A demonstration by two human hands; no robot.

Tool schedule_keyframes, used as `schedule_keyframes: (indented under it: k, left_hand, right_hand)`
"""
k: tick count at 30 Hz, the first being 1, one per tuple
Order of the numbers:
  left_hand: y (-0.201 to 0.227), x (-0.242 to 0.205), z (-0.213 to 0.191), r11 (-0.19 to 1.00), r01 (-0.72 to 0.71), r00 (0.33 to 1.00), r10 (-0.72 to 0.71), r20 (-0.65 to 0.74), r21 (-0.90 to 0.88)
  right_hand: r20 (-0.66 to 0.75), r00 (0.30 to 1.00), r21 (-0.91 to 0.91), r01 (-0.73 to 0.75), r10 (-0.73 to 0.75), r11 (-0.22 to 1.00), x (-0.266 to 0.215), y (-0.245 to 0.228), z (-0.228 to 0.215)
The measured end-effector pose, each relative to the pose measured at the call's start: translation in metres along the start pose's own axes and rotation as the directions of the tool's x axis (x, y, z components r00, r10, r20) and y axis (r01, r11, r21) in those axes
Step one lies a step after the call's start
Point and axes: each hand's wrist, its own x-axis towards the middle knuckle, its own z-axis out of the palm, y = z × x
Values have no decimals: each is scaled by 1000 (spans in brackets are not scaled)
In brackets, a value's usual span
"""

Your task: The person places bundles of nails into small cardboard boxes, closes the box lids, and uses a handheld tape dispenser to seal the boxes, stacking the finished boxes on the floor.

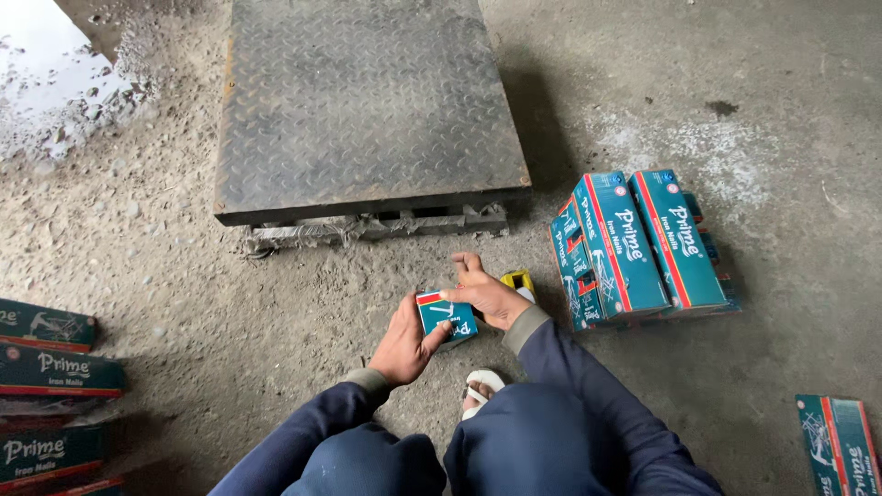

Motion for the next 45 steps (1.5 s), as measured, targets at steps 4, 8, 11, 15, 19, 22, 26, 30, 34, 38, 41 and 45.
schedule_keyframes:
  k: [4,8,11,15,19,22,26,30,34,38,41,45]
  left_hand:
    - [0,-5,-2,1000,-10,1000,10,7,8]
    - [-8,-1,3,999,-43,999,43,8,23]
    - [-4,-5,-3,1000,-13,1000,13,-15,-9]
    - [-9,0,-2,999,-8,1000,8,-12,-34]
    - [-7,1,2,999,-13,1000,12,-24,-31]
    - [-1,0,-3,999,-13,1000,12,-27,-32]
    - [-2,0,-2,999,-12,1000,12,-10,-30]
    - [-11,1,1,1000,-13,1000,13,8,10]
    - [-5,-5,-3,1000,-16,1000,17,7,-10]
    - [-11,-4,-8,997,-23,999,22,-23,-74]
    - [-8,-8,-16,990,15,1000,-19,-23,-143]
    - [-47,-4,-7,992,66,995,-74,-72,-108]
  right_hand:
    - [17,996,-22,-89,89,996,10,41,-24]
    - [31,993,7,-114,114,993,23,70,-48]
    - [132,989,-118,-52,68,992,19,65,-57]
    - [83,923,-379,379,-377,844,14,28,-48]
    - [343,727,-817,543,-595,193,-2,-1,-19]
    - [382,725,-838,533,-573,115,2,7,-17]
    - [283,772,-861,467,-569,204,4,17,-21]
    - [144,871,-861,345,-470,374,10,16,-21]
    - [4,997,-820,46,-74,570,-13,-28,-1]
    - [114,931,-272,-306,346,912,-27,-11,-18]
    - [184,983,-209,27,12,978,-18,78,-49]
    - [113,992,-830,59,63,555,-16,59,-19]
